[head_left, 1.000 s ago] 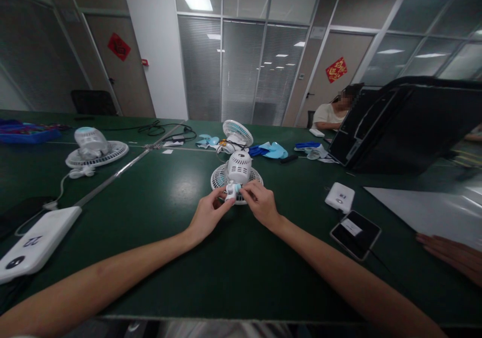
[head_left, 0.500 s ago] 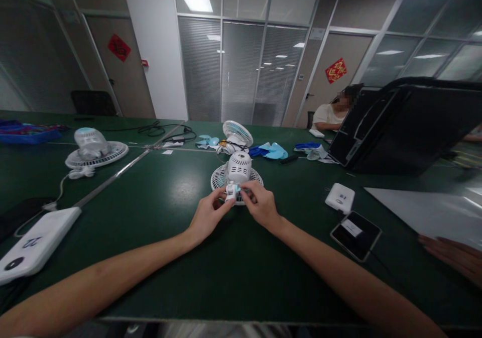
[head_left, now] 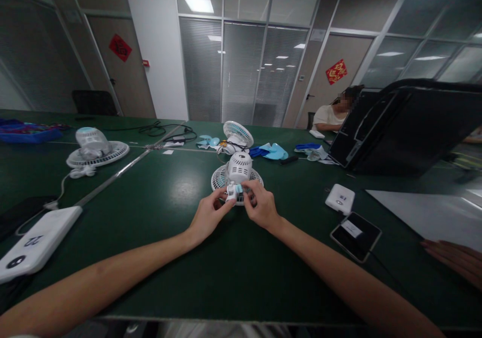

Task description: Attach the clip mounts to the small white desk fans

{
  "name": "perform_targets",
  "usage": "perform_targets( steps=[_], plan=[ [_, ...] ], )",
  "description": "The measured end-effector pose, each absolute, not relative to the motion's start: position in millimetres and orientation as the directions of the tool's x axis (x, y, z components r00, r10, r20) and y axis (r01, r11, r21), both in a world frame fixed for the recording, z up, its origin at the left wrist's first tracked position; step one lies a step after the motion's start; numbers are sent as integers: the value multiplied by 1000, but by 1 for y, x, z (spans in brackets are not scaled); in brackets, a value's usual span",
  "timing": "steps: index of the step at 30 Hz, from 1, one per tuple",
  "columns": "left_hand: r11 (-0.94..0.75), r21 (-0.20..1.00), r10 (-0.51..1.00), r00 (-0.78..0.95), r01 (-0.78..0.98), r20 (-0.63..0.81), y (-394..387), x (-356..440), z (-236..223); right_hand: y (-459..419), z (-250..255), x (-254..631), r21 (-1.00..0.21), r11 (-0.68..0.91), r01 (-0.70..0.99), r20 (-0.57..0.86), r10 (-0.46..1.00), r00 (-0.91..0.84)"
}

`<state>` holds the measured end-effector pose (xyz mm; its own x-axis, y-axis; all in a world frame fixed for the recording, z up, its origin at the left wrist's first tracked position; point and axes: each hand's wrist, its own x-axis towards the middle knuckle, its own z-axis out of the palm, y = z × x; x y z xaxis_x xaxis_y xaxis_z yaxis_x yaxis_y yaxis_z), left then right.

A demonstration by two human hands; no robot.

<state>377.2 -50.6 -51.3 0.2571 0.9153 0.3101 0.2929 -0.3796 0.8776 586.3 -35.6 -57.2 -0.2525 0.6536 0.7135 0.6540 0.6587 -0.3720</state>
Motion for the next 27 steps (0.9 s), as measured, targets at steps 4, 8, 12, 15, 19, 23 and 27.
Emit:
perform_targets(
  steps=[4,8,12,15,19,23,27],
  plan=[
    [-391,870,911,262,299,319,-52,377,-49,-34,-57,587,-364,661,656,724,644,-247],
    [-390,869,912,255,303,320,-52,377,-48,-30,-57,588,-373,652,660,720,653,-237],
    [-380,875,914,267,299,305,-51,376,-48,-28,-58,588,-322,672,667,713,636,-296],
    [-378,878,914,268,295,304,-50,376,-50,-30,-60,587,-316,662,680,721,633,-282],
    [-380,878,914,267,291,307,-50,376,-51,-33,-61,587,-360,656,664,731,640,-236],
    [-384,875,913,261,295,313,-51,377,-51,-33,-60,587,-347,669,657,725,636,-264],
    [-384,873,913,263,301,311,-51,377,-48,-29,-60,588,-365,653,663,731,642,-231]
  ],
)
